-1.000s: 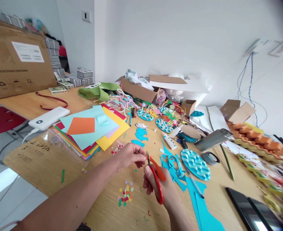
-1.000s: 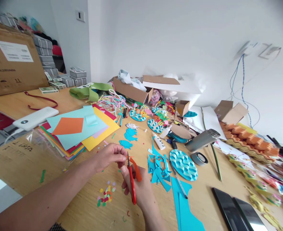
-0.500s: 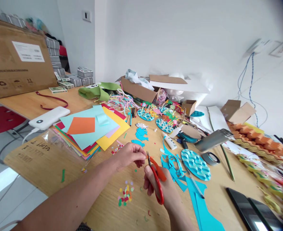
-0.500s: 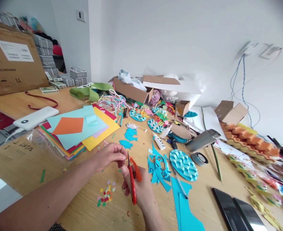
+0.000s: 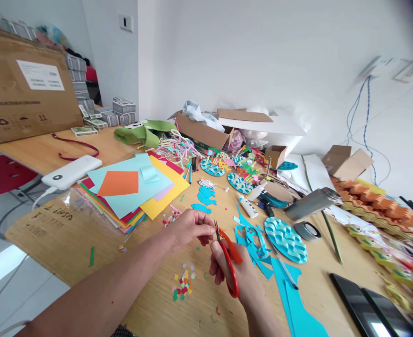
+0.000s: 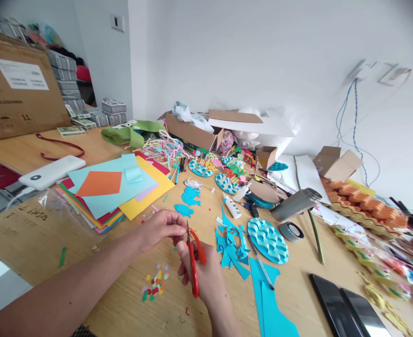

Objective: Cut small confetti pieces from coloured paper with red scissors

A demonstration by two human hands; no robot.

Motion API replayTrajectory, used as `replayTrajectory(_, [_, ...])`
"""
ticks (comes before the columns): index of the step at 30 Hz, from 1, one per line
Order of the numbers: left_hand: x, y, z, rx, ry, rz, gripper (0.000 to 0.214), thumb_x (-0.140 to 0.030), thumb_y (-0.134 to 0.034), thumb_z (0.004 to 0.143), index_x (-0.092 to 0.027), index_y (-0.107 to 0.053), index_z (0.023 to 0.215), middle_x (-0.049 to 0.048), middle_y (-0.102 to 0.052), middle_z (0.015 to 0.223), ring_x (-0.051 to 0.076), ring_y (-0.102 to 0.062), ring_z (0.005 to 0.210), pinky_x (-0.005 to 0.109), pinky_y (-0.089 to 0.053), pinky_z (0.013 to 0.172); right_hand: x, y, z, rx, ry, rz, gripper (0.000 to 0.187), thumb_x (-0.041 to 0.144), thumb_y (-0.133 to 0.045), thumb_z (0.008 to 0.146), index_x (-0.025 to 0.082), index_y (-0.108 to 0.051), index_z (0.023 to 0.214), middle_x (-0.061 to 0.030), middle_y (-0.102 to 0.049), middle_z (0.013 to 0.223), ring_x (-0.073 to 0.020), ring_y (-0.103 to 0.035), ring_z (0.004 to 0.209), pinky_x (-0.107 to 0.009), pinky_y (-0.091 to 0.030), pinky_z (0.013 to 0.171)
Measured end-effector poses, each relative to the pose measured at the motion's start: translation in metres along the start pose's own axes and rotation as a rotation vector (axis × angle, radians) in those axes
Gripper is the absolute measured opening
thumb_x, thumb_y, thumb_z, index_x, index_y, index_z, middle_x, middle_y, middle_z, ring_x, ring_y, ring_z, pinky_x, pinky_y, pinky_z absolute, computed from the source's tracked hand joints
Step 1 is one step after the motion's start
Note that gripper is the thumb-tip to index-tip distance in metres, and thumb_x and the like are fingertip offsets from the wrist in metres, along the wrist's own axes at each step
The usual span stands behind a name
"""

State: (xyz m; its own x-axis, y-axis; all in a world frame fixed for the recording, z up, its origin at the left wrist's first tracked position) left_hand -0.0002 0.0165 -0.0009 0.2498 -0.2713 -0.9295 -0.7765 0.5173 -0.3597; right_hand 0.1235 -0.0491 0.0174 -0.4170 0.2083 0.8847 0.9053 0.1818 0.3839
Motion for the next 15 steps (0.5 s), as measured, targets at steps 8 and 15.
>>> replayTrajectory(8, [0.0011,0.0012,0.0005,0.009,0.000,0.018,0.014,-0.024,-0.062,0.064,-0.012,-0.055,0.066,-0.0014,-0.057,0.055,0.009,-0.052,0.049,0.023,-0.042,0.052,0.0034,-0.0013,-0.0009,-0.021,-0.005,0.006,0.042,0.056,-0.047,0.076,0.015,-0.051,0.067,0.0016,-0.055,0.045,-0.0064,-0.048,0.032,-0.014,-0.034,0.032])
replayTrajectory(15, [0.0001,0.0025,0.0000,-0.013,-0.004,0.000,0.012,-0.022,-0.060,0.065,-0.012,-0.055,0.068,-0.0015,-0.055,0.056,0.009,-0.051,0.050,0.024,-0.042,0.052,0.0021,-0.0016,0.0008,-0.020,-0.043,0.002,0.040,0.054,-0.052,0.074,0.015,-0.052,0.067,0.0017,-0.055,0.043,-0.0068,-0.048,0.031,-0.014,-0.031,0.031])
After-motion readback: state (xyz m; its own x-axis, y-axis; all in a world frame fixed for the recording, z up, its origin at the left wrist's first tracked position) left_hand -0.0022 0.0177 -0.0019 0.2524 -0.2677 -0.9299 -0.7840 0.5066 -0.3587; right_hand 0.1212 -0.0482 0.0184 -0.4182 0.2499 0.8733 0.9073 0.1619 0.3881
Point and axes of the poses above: each hand's wrist, its own z-axis towards the middle knuckle, its own y-axis out of the back of the hand, x = y × z, the point moved 2 cm from there along z, towards the middle knuckle
